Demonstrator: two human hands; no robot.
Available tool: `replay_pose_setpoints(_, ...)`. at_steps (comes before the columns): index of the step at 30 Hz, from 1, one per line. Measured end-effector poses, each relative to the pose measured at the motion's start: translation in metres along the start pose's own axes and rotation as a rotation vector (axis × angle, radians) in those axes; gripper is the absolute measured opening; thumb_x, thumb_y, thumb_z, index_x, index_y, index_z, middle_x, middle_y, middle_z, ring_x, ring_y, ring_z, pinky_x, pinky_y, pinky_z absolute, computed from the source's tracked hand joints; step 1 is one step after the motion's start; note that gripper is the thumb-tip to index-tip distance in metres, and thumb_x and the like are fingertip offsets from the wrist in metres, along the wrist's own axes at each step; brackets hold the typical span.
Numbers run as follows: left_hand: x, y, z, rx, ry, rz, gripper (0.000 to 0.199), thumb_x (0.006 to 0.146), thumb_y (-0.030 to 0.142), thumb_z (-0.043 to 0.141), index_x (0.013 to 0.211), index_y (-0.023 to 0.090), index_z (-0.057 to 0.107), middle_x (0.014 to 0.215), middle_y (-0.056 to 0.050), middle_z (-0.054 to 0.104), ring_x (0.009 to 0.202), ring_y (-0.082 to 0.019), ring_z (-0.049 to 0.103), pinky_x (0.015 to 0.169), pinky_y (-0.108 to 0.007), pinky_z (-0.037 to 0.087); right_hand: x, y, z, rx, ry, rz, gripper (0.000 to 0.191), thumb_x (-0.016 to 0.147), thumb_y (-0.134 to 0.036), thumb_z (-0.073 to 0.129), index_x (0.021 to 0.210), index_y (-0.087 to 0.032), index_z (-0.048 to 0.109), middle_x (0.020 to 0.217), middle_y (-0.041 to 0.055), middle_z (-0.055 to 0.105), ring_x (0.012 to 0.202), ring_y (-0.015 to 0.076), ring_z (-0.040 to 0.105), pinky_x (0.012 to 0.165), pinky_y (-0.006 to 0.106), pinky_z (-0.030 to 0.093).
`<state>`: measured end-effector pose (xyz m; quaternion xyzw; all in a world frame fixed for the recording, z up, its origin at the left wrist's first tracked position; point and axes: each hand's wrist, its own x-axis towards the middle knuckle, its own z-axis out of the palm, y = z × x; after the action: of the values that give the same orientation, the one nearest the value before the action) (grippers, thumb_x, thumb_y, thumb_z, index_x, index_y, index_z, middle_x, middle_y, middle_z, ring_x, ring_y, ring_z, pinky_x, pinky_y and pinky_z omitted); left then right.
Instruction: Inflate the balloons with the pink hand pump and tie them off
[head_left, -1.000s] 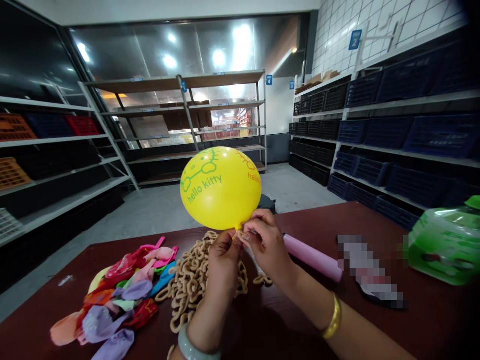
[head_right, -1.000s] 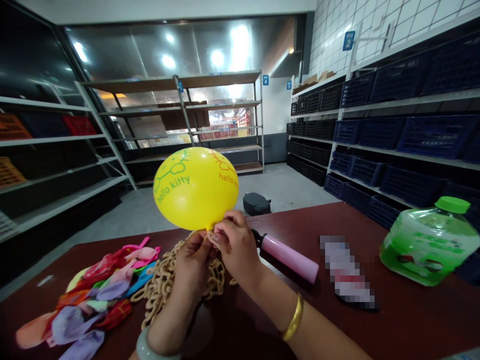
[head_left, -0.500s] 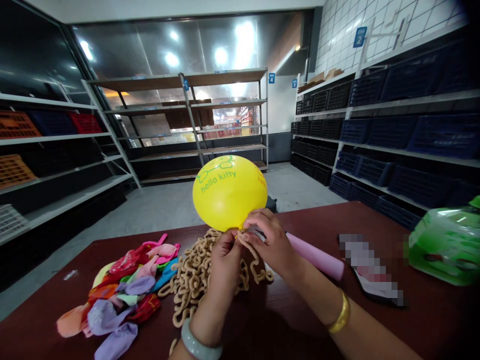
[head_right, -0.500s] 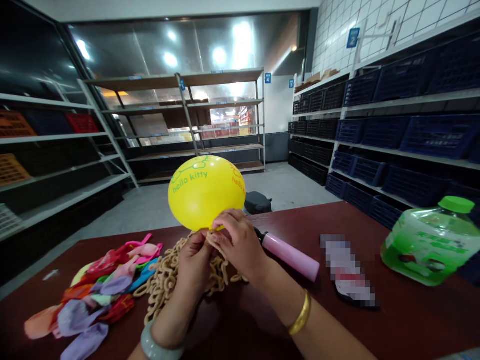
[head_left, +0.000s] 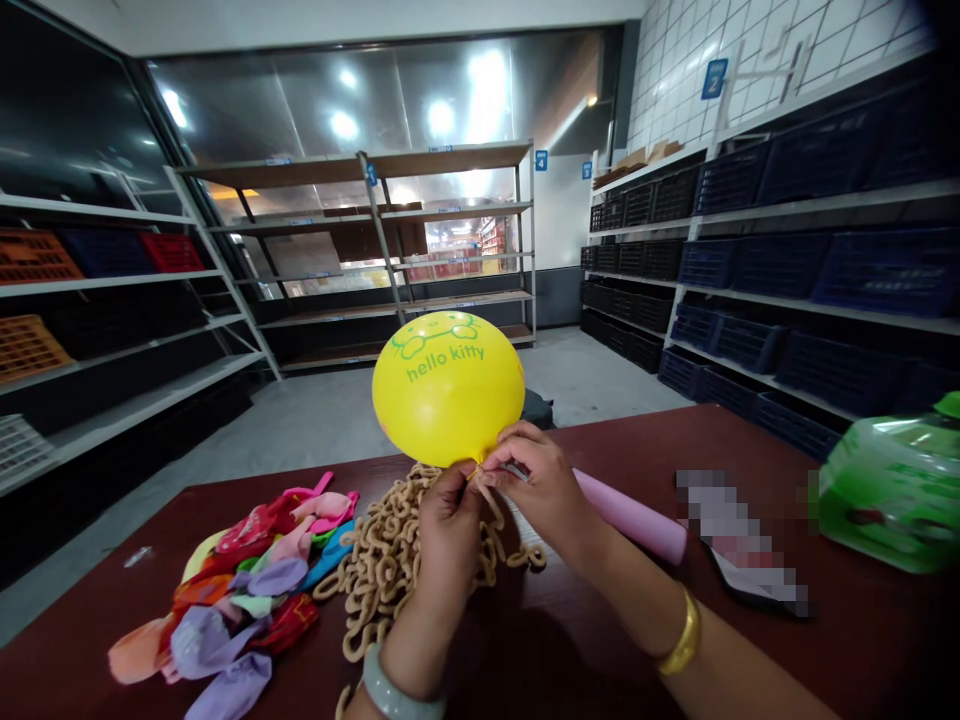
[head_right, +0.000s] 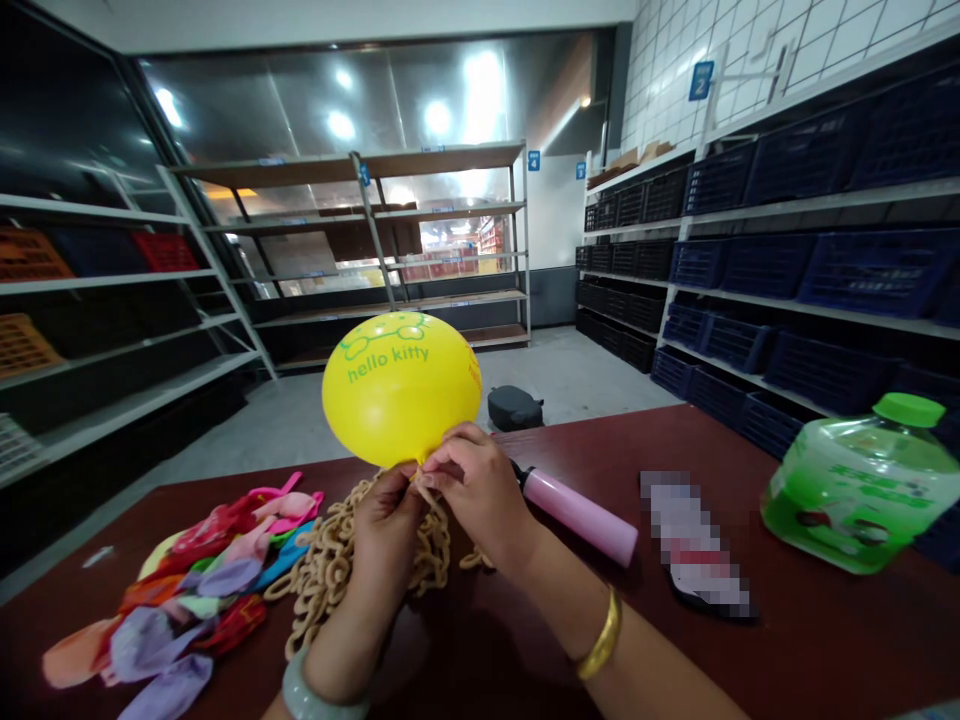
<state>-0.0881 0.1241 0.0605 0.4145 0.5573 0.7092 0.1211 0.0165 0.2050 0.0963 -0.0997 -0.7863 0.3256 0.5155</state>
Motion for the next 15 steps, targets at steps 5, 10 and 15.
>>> replay_pose_setpoints(5, -0.003, 0.004, 0.003, -0.014, 0.012, -0.029, 0.014, 0.078, 0.025, 0.063, 0.087, 0.017, 0.069, 0.073, -0.002, 0.066, 0.075, -0.016, 0.061, 0.07, -0.025, 0.047, 0.001, 0.002, -0.001, 0.012, 0.022, 0.06, 0.011, 0.073, -0.012, 0.072, 0.071, -0.02, 0.064, 0.081, -0.0001, 0.057, 0.075, 0.0141, 0.055, 0.069, 0.026, 0.044)
replay_pose_setpoints(10, -0.002, 0.01, 0.003, 0.007, -0.007, -0.011, 0.011, 0.078, 0.023, 0.062, 0.085, 0.016, 0.069, 0.075, -0.002, 0.067, 0.072, -0.015, 0.059, 0.069, -0.024, 0.046, 0.002, -0.001, -0.003, -0.025, -0.02, 0.035, 0.011, 0.075, -0.016, 0.073, 0.075, -0.02, 0.063, 0.082, -0.0001, 0.056, 0.076, 0.0141, 0.053, 0.07, 0.026, 0.042)
replay_pose_setpoints(15, 0.001, 0.01, 0.0, 0.015, -0.068, 0.047, 0.01, 0.079, 0.024, 0.062, 0.081, 0.016, 0.069, 0.073, -0.001, 0.067, 0.068, -0.014, 0.058, 0.066, -0.023, 0.045, 0.003, 0.002, -0.007, 0.039, -0.079, 0.041, 0.015, 0.071, -0.016, 0.077, 0.082, -0.021, 0.068, 0.086, 0.0002, 0.058, 0.079, 0.0142, 0.054, 0.07, 0.026, 0.042)
